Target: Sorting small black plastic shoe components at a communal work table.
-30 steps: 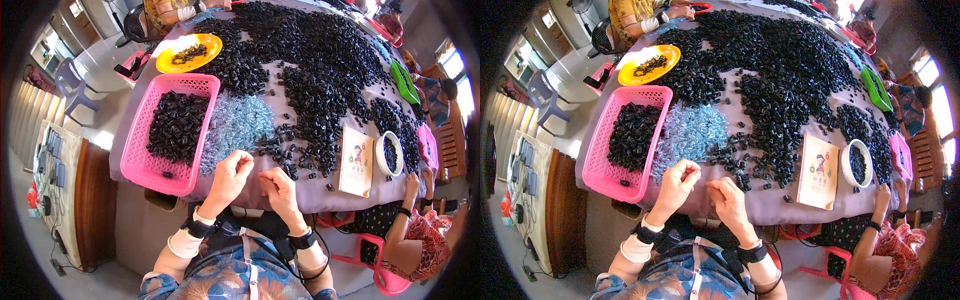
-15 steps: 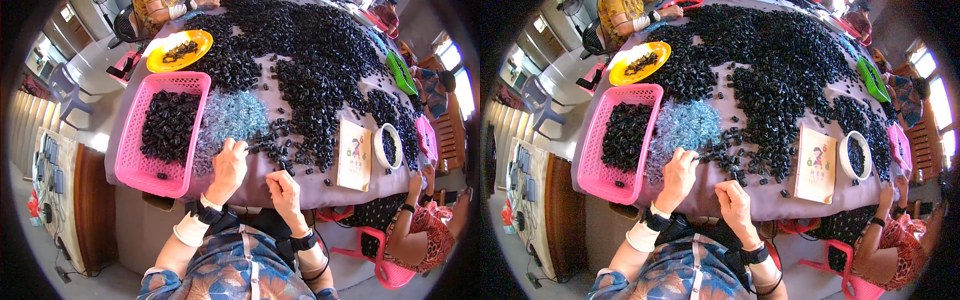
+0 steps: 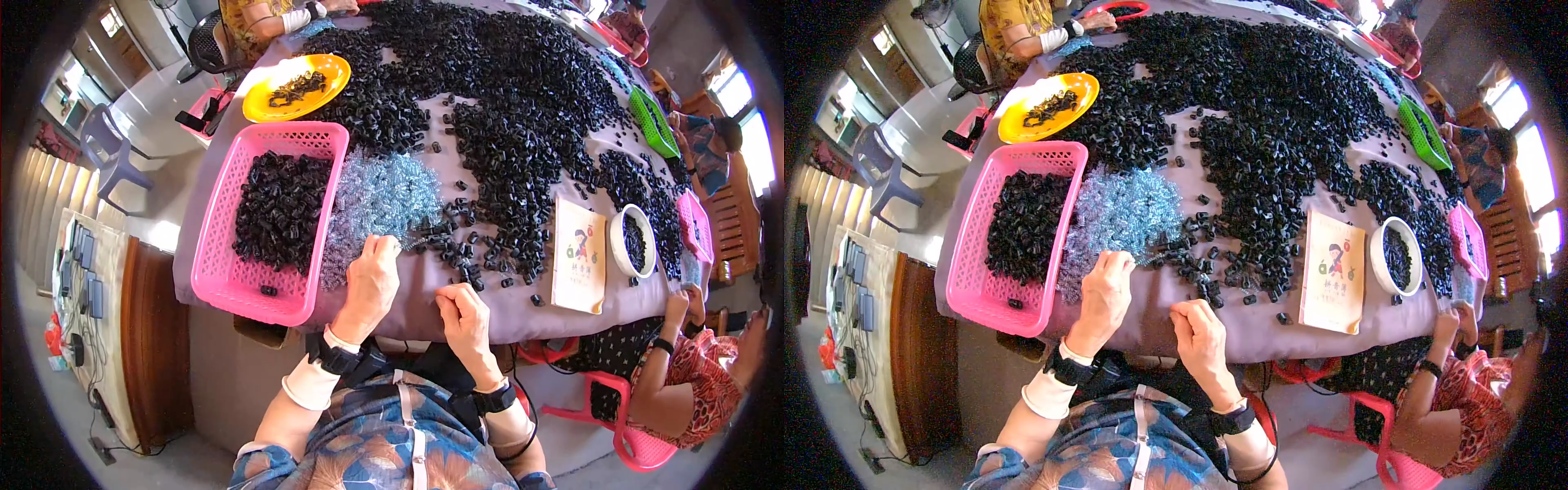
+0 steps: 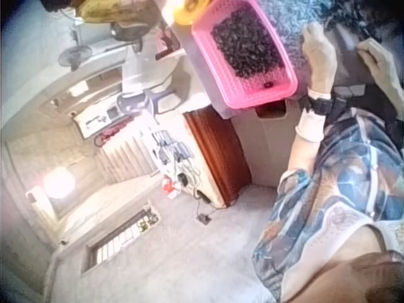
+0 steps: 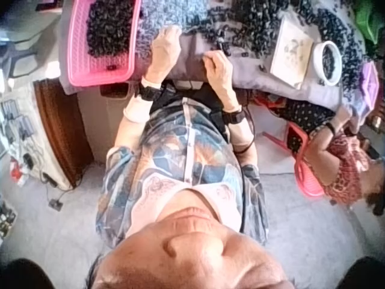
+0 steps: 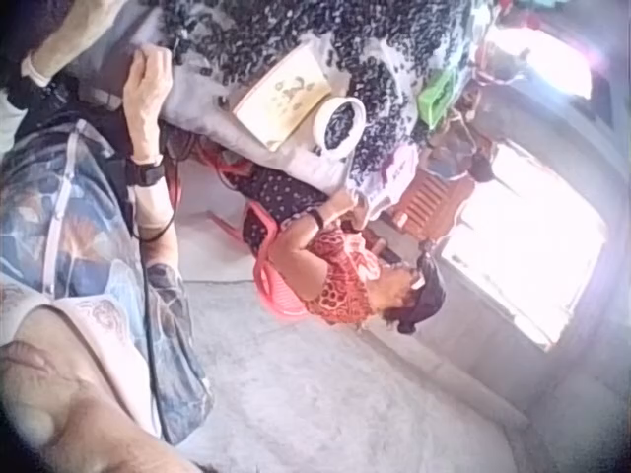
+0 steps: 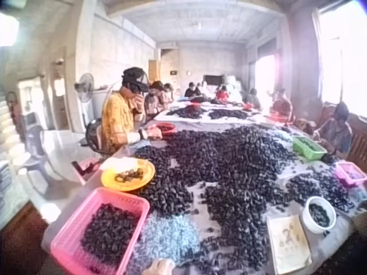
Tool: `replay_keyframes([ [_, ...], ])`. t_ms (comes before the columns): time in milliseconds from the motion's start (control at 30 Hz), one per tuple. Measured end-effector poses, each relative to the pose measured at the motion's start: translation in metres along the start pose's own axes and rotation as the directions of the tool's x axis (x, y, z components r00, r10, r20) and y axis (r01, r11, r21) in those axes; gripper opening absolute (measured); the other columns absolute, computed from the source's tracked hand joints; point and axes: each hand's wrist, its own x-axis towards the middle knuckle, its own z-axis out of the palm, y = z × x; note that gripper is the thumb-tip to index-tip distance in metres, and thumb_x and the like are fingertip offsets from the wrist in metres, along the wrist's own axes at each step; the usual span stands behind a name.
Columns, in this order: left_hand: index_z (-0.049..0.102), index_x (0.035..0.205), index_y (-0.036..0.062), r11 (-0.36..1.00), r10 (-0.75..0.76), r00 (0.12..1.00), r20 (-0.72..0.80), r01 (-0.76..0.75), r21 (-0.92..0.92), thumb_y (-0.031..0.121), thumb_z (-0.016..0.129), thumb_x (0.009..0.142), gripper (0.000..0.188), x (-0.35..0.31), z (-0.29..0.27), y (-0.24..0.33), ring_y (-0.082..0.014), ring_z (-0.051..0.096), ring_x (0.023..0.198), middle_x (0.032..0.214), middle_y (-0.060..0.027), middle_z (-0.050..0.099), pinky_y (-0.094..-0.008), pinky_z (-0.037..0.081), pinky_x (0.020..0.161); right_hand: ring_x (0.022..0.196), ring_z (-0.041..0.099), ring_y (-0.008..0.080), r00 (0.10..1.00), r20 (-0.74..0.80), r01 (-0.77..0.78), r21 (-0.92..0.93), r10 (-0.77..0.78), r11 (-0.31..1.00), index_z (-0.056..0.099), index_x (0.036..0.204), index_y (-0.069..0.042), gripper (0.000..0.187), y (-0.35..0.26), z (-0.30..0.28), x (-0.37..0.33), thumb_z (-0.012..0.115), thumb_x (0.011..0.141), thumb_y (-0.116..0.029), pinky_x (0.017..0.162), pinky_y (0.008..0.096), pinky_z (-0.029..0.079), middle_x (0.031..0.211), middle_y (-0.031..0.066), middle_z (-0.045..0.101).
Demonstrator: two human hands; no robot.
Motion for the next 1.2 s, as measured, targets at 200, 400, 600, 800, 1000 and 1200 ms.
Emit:
replay_keyframes([
  [200,0.058,0.083,0.0036,0.993,0.032,0.999,-0.026,-0.034,-0.111,0.003,0.065,0.078,0.009,-0.002,-0.004,-0.007,-0.0318,0.062,0.073,0.083,-0.0141,0.061,-0.0375,0.048,0.061,0.068,0.059,0.0291,1.0,0.021,-0.005,-0.049,0.006,0.999,0.062,0.089,-0.002,0.009,-0.006,0.005,0.001,0.06,0.081,0.0,0.061,0.0324,0.048,0.081,0.012,0.06],
  [400,0.056,0.082,0.0045,0.99,0.021,0.999,-0.045,-0.028,-0.141,0.001,0.069,0.074,0.016,0.0,-0.011,0.003,-0.0277,0.058,0.067,0.082,-0.0104,0.055,-0.0357,0.047,0.059,0.068,0.059,0.0275,1.0,0.013,0.001,-0.011,-0.001,1.0,0.061,0.091,-0.002,0.01,-0.013,0.008,0.013,0.061,0.081,0.001,0.06,0.0318,0.047,0.081,0.0126,0.059],
  [600,0.054,0.083,0.0047,0.973,0.12,0.989,0.082,-0.1,-0.208,-0.003,0.067,0.072,0.019,-0.016,-0.015,0.016,-0.0279,0.059,0.067,0.08,-0.0103,0.055,-0.0349,0.047,0.058,0.065,0.055,0.0151,0.993,-0.007,-0.119,0.177,0.122,0.977,0.06,0.093,-0.001,0.008,-0.015,0.019,0.016,0.061,0.084,-0.001,0.058,0.0263,0.046,0.078,0.0078,0.06],
  [800,0.054,0.084,0.0038,0.918,0.215,0.964,0.155,-0.145,-0.37,-0.009,0.06,0.071,0.019,-0.027,-0.005,0.026,-0.0312,0.059,0.069,0.08,-0.0114,0.055,-0.0364,0.048,0.058,0.059,0.053,0.0068,0.995,0.09,-0.064,0.146,0.051,0.987,0.059,0.091,0.0,0.005,0.0,0.001,0.002,0.06,0.086,0.001,0.052,0.0219,0.043,0.07,0.0022,0.058],
  [1000,0.053,0.086,0.004,0.882,0.306,0.932,0.194,-0.201,-0.425,-0.01,0.059,0.07,0.022,-0.026,0.006,0.045,-0.0322,0.059,0.072,0.082,-0.0119,0.055,-0.0376,0.048,0.059,0.06,0.052,0.0061,0.974,0.149,-0.195,0.181,0.169,0.964,0.057,0.088,-0.001,0.004,0.0,-0.029,-0.003,0.058,0.086,0.002,0.053,0.0215,0.043,0.071,0.0014,0.057],
  [1200,0.056,0.086,0.0056,0.942,0.173,0.965,0.196,-0.104,-0.319,-0.001,0.066,0.075,0.016,-0.024,0.011,0.049,-0.0275,0.06,0.068,0.08,-0.0098,0.056,-0.0355,0.048,0.059,0.06,0.051,0.0045,0.957,-0.002,-0.266,0.388,0.289,0.883,0.057,0.086,-0.001,0.001,0.016,-0.06,-0.003,0.056,0.086,-0.001,0.055,0.0194,0.043,0.071,-0.0011,0.055],
])
